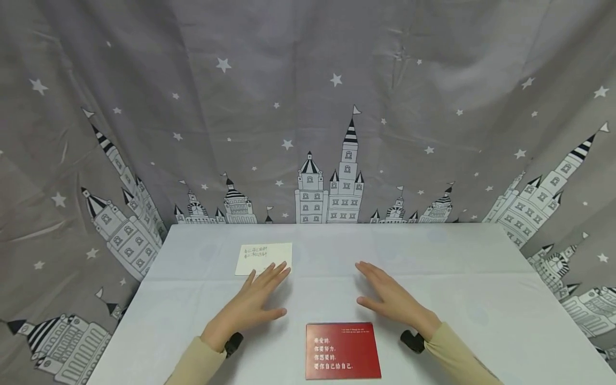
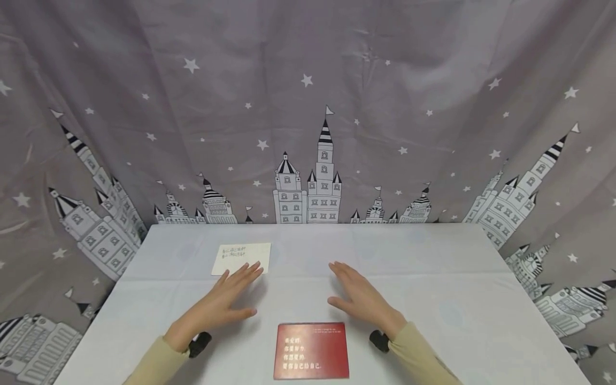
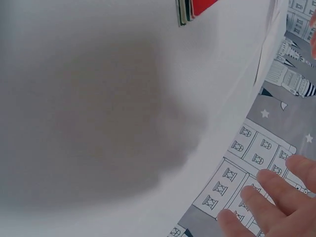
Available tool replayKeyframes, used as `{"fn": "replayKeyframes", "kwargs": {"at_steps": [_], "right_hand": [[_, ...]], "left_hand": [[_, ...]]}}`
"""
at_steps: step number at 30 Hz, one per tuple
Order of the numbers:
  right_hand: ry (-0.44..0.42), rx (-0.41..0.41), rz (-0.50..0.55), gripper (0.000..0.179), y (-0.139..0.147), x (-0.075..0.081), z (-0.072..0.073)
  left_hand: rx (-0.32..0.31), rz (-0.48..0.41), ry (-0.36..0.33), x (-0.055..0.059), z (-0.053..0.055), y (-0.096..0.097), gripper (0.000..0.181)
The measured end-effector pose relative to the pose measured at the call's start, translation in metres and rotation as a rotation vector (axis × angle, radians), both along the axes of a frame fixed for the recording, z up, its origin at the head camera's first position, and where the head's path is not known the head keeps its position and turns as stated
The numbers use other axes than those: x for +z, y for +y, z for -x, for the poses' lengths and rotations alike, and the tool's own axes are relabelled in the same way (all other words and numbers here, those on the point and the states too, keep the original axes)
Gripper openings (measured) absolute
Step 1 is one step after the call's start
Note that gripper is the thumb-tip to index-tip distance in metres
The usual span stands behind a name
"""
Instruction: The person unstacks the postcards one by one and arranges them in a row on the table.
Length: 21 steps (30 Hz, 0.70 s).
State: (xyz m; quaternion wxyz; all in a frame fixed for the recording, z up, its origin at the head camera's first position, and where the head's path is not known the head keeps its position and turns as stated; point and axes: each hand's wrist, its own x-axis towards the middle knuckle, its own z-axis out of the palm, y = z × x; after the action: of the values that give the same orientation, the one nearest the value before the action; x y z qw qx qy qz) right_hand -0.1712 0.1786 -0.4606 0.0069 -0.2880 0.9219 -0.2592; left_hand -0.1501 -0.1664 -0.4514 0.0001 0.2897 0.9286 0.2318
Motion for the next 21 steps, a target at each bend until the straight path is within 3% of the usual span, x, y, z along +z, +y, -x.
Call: {"fn": "replayKeyframes", "kwargs": {"at_steps": [10,21], "right_hand": [[-0.037,-0.037,0.052,0.074,0.013,-0.002,-0.017],[-0.059,-0.067,0.041,0.076,0.021,-0.014,-0.034]], "left_hand": [[-0.051,0.0,0.022,-0.006,-0.015,0.013,0.081],[-0.063,0.014,0.018,-0.012,-0.026,0.023,0.082]]}}
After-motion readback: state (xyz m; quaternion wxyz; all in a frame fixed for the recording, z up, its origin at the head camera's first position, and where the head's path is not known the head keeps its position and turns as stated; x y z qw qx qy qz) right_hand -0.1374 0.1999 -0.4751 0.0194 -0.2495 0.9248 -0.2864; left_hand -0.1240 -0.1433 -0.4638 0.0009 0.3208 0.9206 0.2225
